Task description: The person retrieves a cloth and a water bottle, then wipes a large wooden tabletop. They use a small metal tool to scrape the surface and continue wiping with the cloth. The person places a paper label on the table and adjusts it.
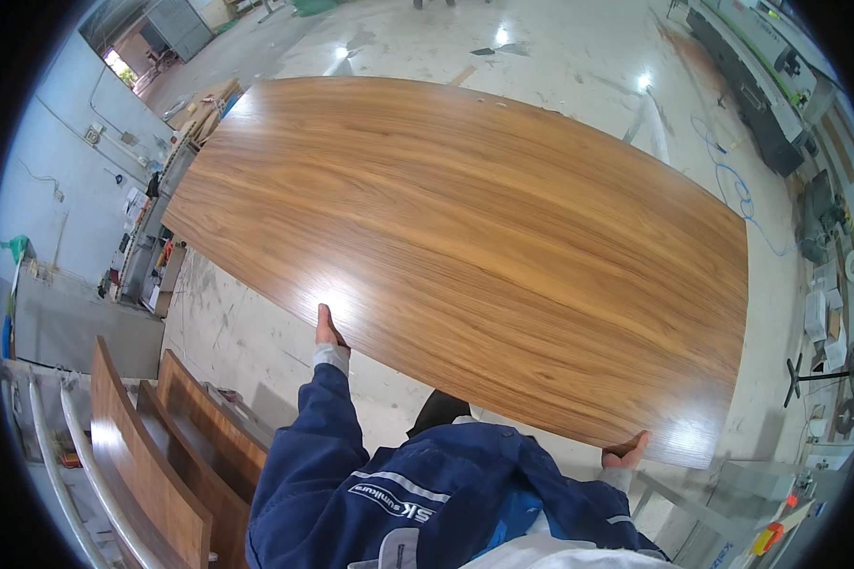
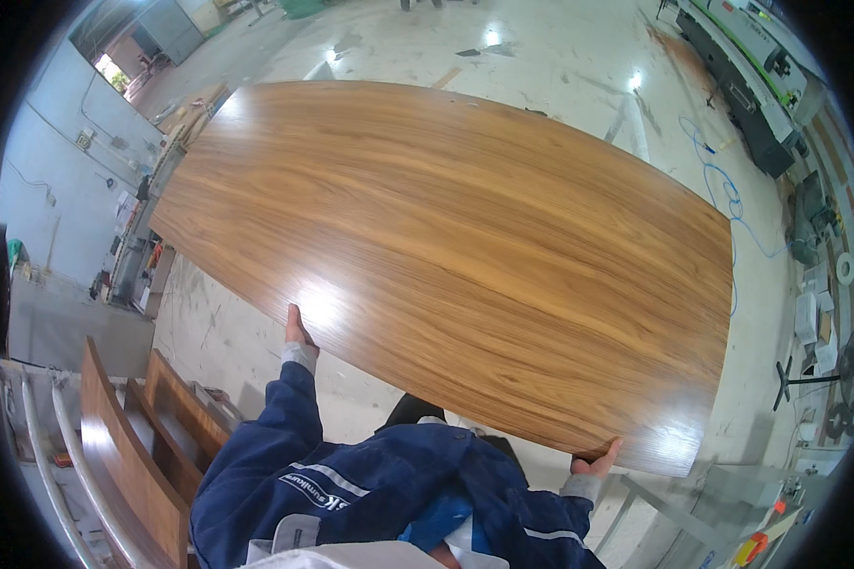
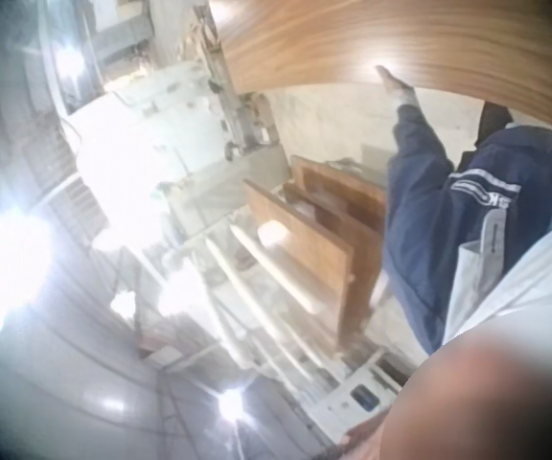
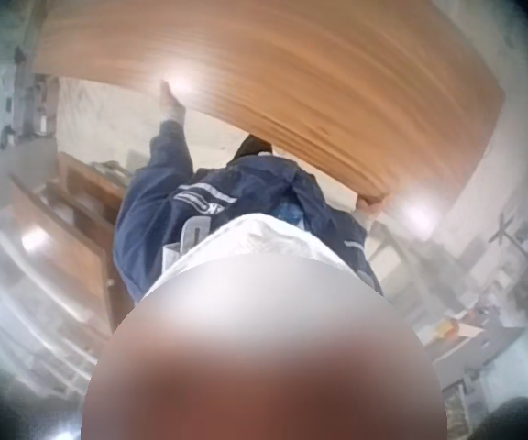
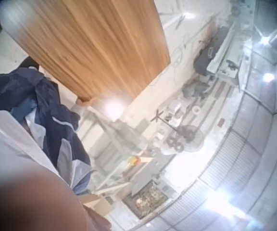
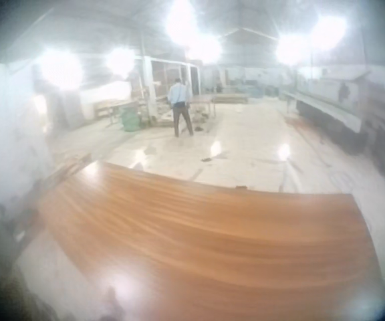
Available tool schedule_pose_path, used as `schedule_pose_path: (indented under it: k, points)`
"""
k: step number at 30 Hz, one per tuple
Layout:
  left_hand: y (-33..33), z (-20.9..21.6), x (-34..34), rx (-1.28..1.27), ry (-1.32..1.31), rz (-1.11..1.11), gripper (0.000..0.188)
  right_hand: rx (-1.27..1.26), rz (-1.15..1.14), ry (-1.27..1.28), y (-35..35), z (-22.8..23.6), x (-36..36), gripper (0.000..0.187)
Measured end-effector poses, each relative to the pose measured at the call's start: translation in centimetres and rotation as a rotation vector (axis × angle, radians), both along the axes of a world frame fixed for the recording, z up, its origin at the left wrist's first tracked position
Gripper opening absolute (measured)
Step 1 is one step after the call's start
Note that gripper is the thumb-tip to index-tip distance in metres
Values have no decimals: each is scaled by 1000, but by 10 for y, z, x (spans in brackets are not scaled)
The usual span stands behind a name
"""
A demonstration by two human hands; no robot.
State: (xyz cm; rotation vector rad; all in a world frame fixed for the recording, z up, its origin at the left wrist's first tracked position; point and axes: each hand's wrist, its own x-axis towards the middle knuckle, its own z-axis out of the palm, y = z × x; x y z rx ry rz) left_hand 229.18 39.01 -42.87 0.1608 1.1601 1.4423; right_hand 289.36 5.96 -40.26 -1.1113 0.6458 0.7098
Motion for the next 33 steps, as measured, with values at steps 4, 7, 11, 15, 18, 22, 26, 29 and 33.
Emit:
schedule_pose_path:
  k: [4, 7, 11, 15, 18, 22, 26, 29, 33]
  points:
    - [-41, 7, 27, -57, 4, 4, 62, 3, 18, -46, -26, -6, 38, 75]
    - [-83, 14, 45, -111, 7, 18, 64, -21, 40, -96, -57, -5, 61, 72]
    - [-133, 25, 68, -143, -20, 11, 66, 9, 13, -188, -93, -7, 84, 65]
    - [-181, 38, 94, -225, -4, 83, 68, 80, 38, -225, -125, -13, 116, 53]
    - [-207, 48, 107, -226, -7, 37, 66, 211, 131, -264, -148, -14, 135, 53]
    - [-233, 54, 114, -228, -68, -28, 66, 62, 49, -416, -152, -22, 108, 56]
    - [-251, 59, 128, -265, -42, -17, 65, 278, 24, -154, -124, -26, 33, 58]
    - [-253, 77, 138, -226, -39, -45, 62, 246, 60, -330, -118, 1, 17, 56]
    - [-253, 138, 130, -93, -33, -61, 51, 300, 235, -361, -135, 61, 34, 49]
